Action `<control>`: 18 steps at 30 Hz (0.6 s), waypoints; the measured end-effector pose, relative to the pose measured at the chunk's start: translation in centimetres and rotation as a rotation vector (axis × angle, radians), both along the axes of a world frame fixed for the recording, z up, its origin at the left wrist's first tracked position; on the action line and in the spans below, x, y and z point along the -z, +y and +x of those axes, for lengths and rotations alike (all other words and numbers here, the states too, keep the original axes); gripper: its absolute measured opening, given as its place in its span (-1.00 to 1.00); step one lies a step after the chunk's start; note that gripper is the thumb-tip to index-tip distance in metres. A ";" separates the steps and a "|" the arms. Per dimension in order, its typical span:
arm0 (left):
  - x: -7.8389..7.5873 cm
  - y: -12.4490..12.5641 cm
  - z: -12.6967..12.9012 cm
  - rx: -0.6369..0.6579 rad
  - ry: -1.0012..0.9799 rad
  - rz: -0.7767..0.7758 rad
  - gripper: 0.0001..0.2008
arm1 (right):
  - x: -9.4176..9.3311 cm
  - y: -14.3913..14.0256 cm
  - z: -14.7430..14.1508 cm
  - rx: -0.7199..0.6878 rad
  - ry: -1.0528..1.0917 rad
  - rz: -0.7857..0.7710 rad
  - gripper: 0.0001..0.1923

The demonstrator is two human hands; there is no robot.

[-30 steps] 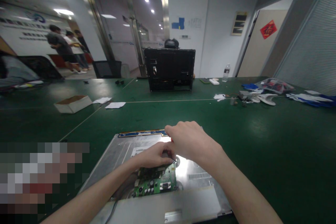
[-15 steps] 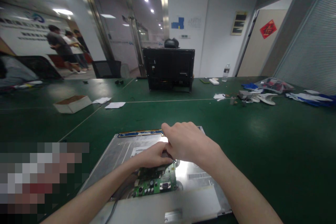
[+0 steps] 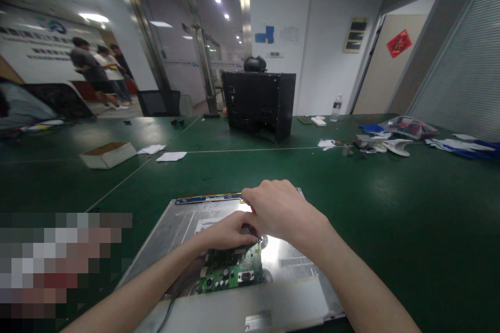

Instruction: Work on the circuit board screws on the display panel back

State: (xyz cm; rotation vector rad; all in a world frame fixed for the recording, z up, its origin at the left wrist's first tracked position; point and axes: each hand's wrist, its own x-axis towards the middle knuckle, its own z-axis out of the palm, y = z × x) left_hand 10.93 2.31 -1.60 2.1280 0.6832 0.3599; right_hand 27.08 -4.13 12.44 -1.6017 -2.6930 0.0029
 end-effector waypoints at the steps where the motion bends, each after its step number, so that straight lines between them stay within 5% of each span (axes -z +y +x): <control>1: -0.1 0.0 0.0 -0.004 -0.004 0.000 -0.86 | 0.0 0.1 0.0 0.013 -0.008 -0.002 -0.83; 18: 0.6 0.3 -0.1 -0.018 0.022 -0.031 -0.89 | 0.3 -0.2 0.2 -0.086 0.016 0.014 -0.85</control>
